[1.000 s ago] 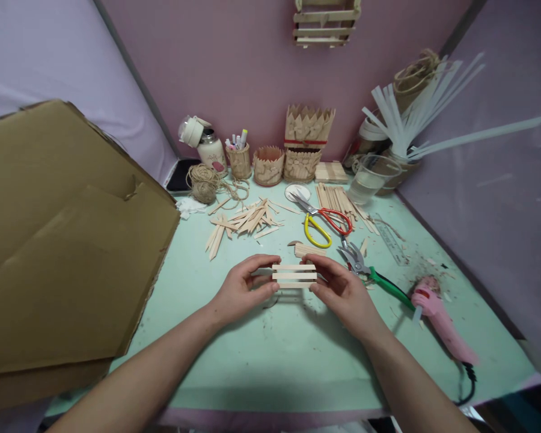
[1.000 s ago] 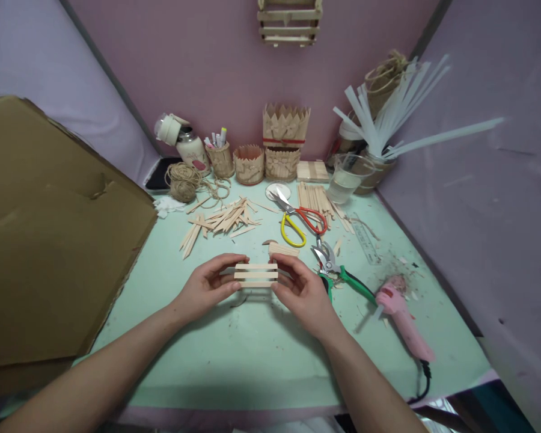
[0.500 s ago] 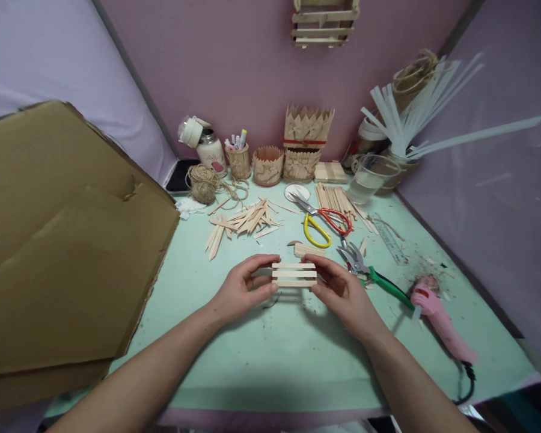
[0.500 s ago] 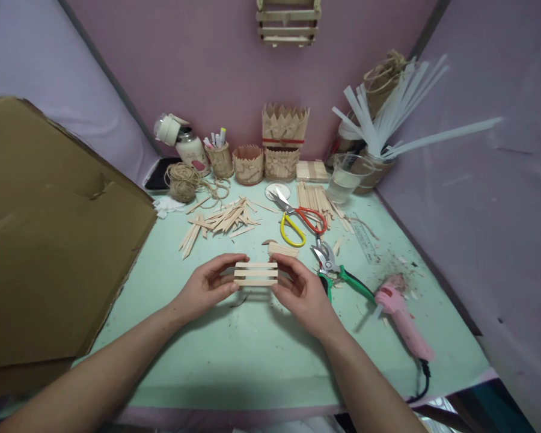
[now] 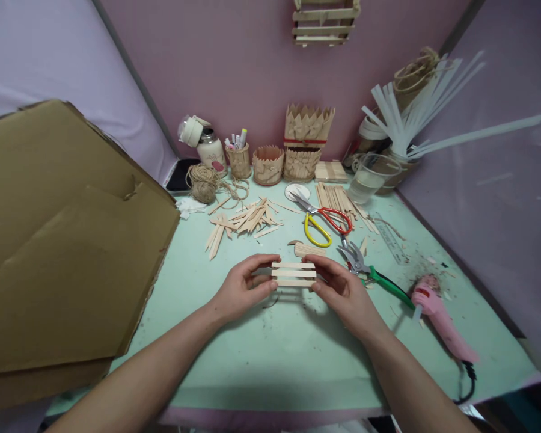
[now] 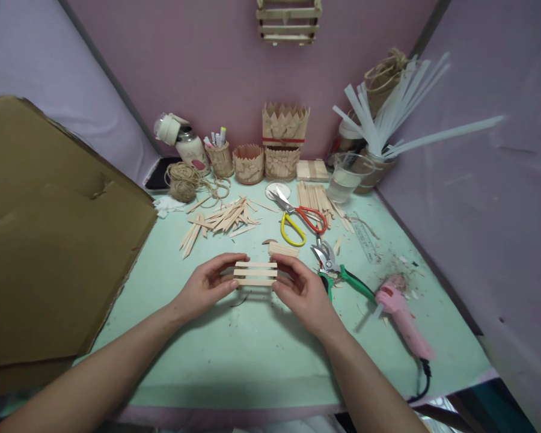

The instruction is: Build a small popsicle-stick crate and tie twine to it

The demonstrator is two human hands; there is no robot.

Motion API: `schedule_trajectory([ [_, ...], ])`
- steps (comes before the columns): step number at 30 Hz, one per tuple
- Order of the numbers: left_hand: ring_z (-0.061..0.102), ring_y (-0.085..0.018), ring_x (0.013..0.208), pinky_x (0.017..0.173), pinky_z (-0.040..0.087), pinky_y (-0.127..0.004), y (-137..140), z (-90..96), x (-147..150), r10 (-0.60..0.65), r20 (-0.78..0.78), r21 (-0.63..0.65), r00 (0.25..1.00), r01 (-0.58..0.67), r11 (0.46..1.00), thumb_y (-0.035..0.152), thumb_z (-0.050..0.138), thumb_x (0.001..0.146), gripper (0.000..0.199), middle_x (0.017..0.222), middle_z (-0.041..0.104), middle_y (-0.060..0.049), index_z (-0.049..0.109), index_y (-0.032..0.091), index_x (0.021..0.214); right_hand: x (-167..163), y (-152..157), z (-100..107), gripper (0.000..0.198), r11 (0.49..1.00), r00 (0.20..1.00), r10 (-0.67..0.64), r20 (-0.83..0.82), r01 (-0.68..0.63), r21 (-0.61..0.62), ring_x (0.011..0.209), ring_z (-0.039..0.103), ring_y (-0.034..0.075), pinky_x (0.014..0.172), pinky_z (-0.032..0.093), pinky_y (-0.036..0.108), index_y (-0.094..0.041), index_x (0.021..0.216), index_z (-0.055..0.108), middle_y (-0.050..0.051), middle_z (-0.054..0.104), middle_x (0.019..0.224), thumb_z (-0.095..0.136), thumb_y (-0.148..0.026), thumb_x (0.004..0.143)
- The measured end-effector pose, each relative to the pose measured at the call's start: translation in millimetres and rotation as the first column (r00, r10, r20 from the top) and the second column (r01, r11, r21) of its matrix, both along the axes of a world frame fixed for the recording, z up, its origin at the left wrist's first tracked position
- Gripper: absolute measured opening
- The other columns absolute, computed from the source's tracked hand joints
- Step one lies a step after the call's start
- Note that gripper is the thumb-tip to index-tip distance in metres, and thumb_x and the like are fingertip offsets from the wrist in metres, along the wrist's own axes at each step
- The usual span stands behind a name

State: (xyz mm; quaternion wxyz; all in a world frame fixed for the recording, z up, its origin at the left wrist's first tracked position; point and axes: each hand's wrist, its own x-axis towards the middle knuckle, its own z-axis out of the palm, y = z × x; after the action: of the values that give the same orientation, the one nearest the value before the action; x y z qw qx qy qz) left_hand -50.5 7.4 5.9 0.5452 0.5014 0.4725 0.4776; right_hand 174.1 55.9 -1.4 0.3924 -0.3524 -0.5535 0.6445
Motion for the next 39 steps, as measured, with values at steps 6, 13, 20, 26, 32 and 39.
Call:
schedule_trajectory([
  [6, 0.065, -0.026, 0.109, 0.093, 0.056, -0.038, 0, 1.4, 1, 0.016, -0.013, -0.01, 1.0, -0.017, 1.0, 0.028, 0.074, 0.079, 0.042, 0.128, 0.06, -0.014, 0.063, 0.017, 0.119, 0, 0, 0, 0.038, 1.0, 1.0, -0.017, 0.014, 0.017, 0.002, 0.116, 0.064, 0.024, 0.102, 0.051, 0.042, -0.025, 0.115, 0.065, 0.009, 0.067, 0.125, 0.074, -0.032, 0.078],
  [13, 0.063, -0.026, 0.112, 0.096, 0.055, -0.04, 0, 3.3, 2, 0.028, -0.026, 0.015, 0.999, -0.028, 0.999, 0.026, 0.073, 0.079, 0.039, 0.124, 0.061, -0.014, 0.065, 0.016, 0.116, 0, -1, 1, 0.038, 1.0, 1.0, -0.011, 0.017, 0.011, 0.005, 0.116, 0.063, 0.025, 0.103, 0.05, 0.043, -0.026, 0.115, 0.065, 0.008, 0.066, 0.126, 0.074, -0.03, 0.078],
  [20, 0.063, -0.026, 0.112, 0.096, 0.055, -0.04, 0, 3.4, 2, 0.025, -0.039, 0.019, 0.999, -0.024, 1.0, 0.026, 0.073, 0.079, 0.039, 0.125, 0.061, -0.014, 0.065, 0.016, 0.117, 0, 0, 3, 0.04, 1.0, 0.999, -0.01, 0.04, 0.009, 0.018, 0.117, 0.063, 0.026, 0.103, 0.05, 0.044, -0.026, 0.116, 0.065, 0.009, 0.066, 0.125, 0.074, -0.031, 0.078],
  [26, 0.058, -0.028, 0.121, 0.103, 0.051, -0.044, 0, 1.1, -2, -0.013, -0.069, 0.07, 0.998, 0.018, 0.997, 0.028, 0.072, 0.081, 0.044, 0.129, 0.058, -0.014, 0.063, 0.019, 0.123, -1, -3, 4, 0.041, 0.998, 0.999, 0.028, 0.042, -0.031, 0.058, 0.121, 0.06, 0.025, 0.105, 0.049, 0.043, -0.025, 0.12, 0.06, 0.01, 0.062, 0.128, 0.07, -0.031, 0.081],
  [32, 0.054, -0.027, 0.126, 0.105, 0.05, -0.044, 2, -3.8, -8, -0.049, -0.269, 0.16, 0.962, 0.094, 0.983, 0.025, 0.075, 0.078, 0.053, 0.135, 0.052, -0.013, 0.058, 0.022, 0.129, -3, -5, 0, 0.048, 0.952, 0.965, -0.04, 0.258, -0.042, 0.304, 0.128, 0.052, 0.024, 0.109, 0.045, 0.042, -0.027, 0.129, 0.054, 0.009, 0.054, 0.138, 0.063, -0.021, 0.082],
  [39, 0.055, -0.028, 0.126, 0.108, 0.044, -0.048, 8, -7.5, -12, 0.007, -0.623, 0.245, 0.782, 0.187, 0.951, 0.023, 0.074, 0.078, 0.052, 0.134, 0.058, -0.013, 0.056, 0.022, 0.127, -1, 0, -4, 0.053, 0.861, 0.878, -0.114, 0.466, -0.146, 0.487, 0.129, 0.051, 0.025, 0.11, 0.042, 0.045, -0.026, 0.133, 0.053, 0.009, 0.056, 0.138, 0.058, -0.017, 0.082],
])
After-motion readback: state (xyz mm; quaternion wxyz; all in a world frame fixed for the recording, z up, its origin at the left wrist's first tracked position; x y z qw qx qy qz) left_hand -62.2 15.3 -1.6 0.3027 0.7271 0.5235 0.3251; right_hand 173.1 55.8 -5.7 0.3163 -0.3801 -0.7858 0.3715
